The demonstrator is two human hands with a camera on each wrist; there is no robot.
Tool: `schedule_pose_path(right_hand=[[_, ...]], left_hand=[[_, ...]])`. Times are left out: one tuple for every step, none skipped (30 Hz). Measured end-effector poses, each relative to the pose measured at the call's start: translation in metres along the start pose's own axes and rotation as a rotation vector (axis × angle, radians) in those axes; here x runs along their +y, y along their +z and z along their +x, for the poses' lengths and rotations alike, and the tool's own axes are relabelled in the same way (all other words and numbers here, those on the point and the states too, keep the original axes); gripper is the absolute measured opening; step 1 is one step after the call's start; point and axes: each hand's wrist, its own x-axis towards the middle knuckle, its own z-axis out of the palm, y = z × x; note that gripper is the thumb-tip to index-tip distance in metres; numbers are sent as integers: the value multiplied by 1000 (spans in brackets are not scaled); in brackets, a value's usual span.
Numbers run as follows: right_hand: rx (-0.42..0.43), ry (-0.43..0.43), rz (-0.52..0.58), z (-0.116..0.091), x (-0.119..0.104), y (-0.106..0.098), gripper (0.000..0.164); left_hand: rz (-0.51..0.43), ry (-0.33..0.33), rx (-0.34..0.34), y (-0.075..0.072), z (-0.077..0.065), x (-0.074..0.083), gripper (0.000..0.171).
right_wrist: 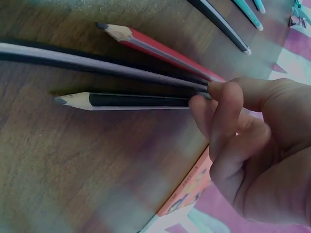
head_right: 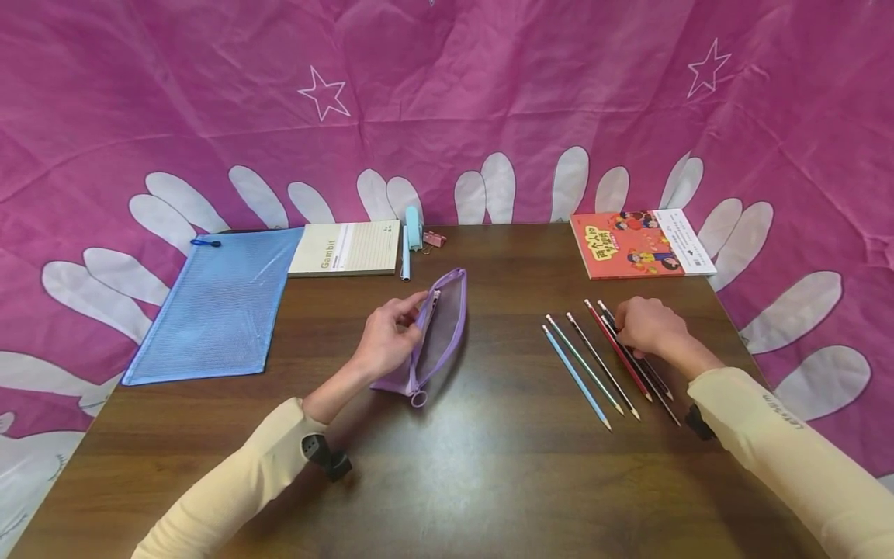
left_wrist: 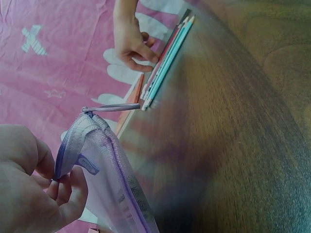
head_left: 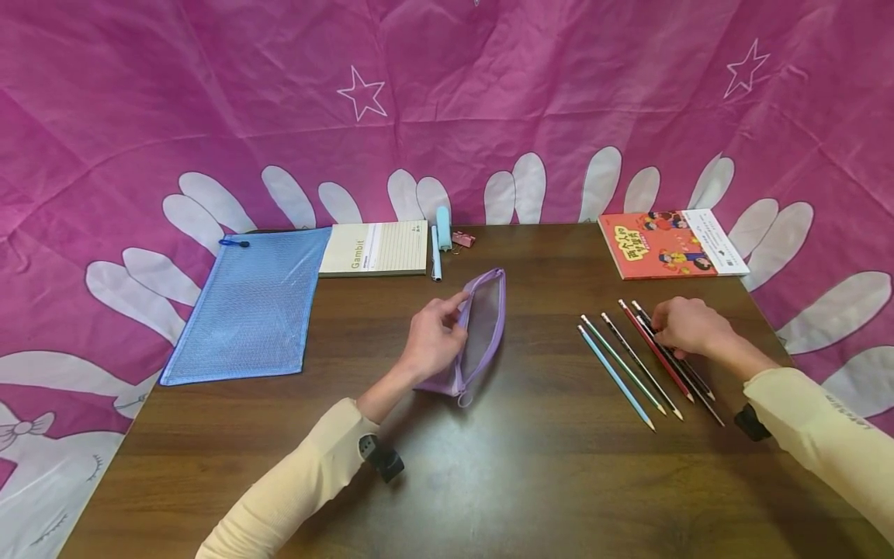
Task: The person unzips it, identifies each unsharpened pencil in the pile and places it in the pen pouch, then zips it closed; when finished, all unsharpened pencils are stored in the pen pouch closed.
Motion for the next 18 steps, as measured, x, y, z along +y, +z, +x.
schedule_pose_path(right_hand=[[-3, 6, -17, 0, -1, 0, 24], [-7, 9, -29, 0, -3, 0, 24], [-12, 10, -41, 1, -4, 0, 25], [-15, 11, -51, 1, -5, 0, 25], [-15, 10, -60, 1, -6, 0, 26], [-15, 7, -69, 1, -7, 0, 26], [-14, 4, -76, 1, -8, -1, 26], [-14, 4, -83, 1, -9, -1, 27], [-13, 3, -88, 1, -10, -1, 28], [-12, 4, -91, 1, -11, -1, 28], [-9, 3, -94, 1, -12, -1, 28], [-7, 4, -96, 0, -12, -1, 28], [-4, 6, -98, 0, -12, -1, 28], [-2, 6, -99, 0, -12, -1, 29], [-1, 7, -97, 1, -12, -1, 29], [-1, 7, -99, 1, -12, 0, 30], [-1, 7, -99, 1, -12, 0, 31], [-3, 8, -98, 2, -11, 1, 33]], left_hand=[[2, 0, -1, 0, 0, 0, 57], [4, 1, -1, 0, 0, 0, 57], [7, 4, 0, 0, 0, 0, 56], [9, 6, 1, 0, 0, 0, 56], [14, 11, 4, 0, 0, 0, 56], [17, 16, 8, 0, 0, 1, 56], [19, 21, 11, 0, 0, 1, 56], [23, 30, 14, 0, 1, 1, 56], [26, 37, 17, 0, 1, 1, 56], [27, 44, 19, 0, 1, 1, 56], [28, 51, 21, 0, 1, 1, 56], [27, 53, 22, 1, 1, 1, 56], [27, 56, 22, 1, 1, 1, 56], [28, 59, 22, 1, 1, 0, 56], [25, 55, 21, 1, 1, 0, 56], [23, 53, 20, 1, 1, 0, 56], [22, 49, 19, 1, 0, 0, 56], [20, 45, 17, 1, 0, 0, 56]])
